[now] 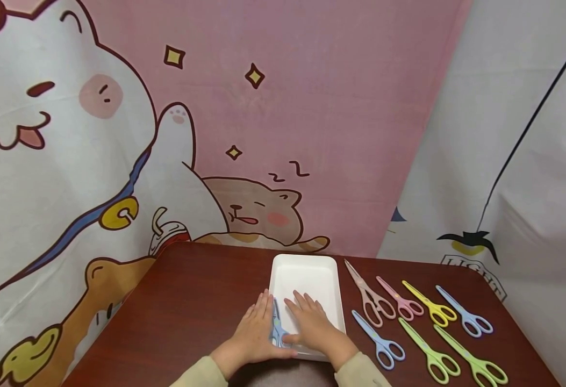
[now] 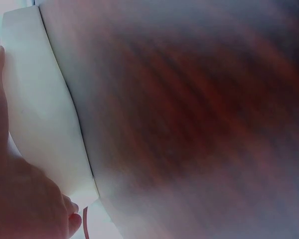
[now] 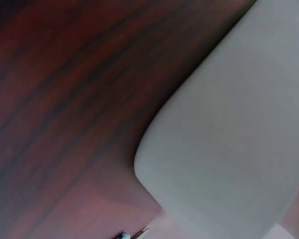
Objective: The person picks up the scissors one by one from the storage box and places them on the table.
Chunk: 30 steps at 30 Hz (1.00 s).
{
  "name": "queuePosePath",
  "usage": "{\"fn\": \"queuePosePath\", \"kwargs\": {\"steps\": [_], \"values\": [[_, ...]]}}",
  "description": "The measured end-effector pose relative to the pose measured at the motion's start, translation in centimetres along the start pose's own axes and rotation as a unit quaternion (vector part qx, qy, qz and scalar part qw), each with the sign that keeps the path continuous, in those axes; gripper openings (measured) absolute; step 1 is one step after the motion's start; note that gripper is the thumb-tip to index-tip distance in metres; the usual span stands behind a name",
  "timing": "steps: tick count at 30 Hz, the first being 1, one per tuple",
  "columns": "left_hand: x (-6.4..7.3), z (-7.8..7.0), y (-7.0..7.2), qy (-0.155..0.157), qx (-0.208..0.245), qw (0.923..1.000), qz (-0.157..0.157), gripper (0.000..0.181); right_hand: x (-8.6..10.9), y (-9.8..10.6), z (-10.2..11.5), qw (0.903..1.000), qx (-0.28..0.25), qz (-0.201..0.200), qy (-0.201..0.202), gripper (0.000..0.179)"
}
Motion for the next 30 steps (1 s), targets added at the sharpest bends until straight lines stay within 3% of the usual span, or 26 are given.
{"fn": "queuePosePath", "kwargs": {"steps": [6, 11, 15, 19, 26, 30], "values": [[-0.2, 0.0, -0.2, -0.001, -0.007, 1.0, -0.006, 0.139, -0.1, -0.2, -1.0, 0.9993, 0.01, 0.012, -0.035, 0.085], [-0.2, 0.1, -0.4, 0.005, -0.013, 0.9999, -0.001, 0.139, -0.1, 0.3, -2.0, 0.9976, 0.025, -0.011, -0.063, 0.073], [-0.2, 0.1, -0.3, 0.004, -0.01, 0.9999, 0.003, 0.139, -0.3, 0.5, -1.4, 0.9984, 0.016, -0.023, -0.049, 0.067], [-0.1, 0.1, 0.0, 0.003, 0.001, 1.0, 0.001, 0.138, -0.4, 0.0, -0.2, 0.9997, 0.011, -0.008, -0.021, 0.075], [0.1, 0.1, 0.0, 0.001, 0.016, 0.9999, 0.0, 0.137, -0.9, -1.1, 0.8, 0.9969, 0.077, -0.003, 0.012, 0.079], [-0.1, 0.3, -0.5, 0.0, 0.004, 0.9999, -0.011, 0.14, -1.1, -1.0, 0.5, 0.9962, 0.087, -0.008, 0.002, 0.075]]}}
Point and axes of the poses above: each hand's wrist, its own x-axis away from the middle knuckle, its own y-axis out of the back of the hand, z = x × y, the point moved 8 cm from there along -x, towards the middle knuckle
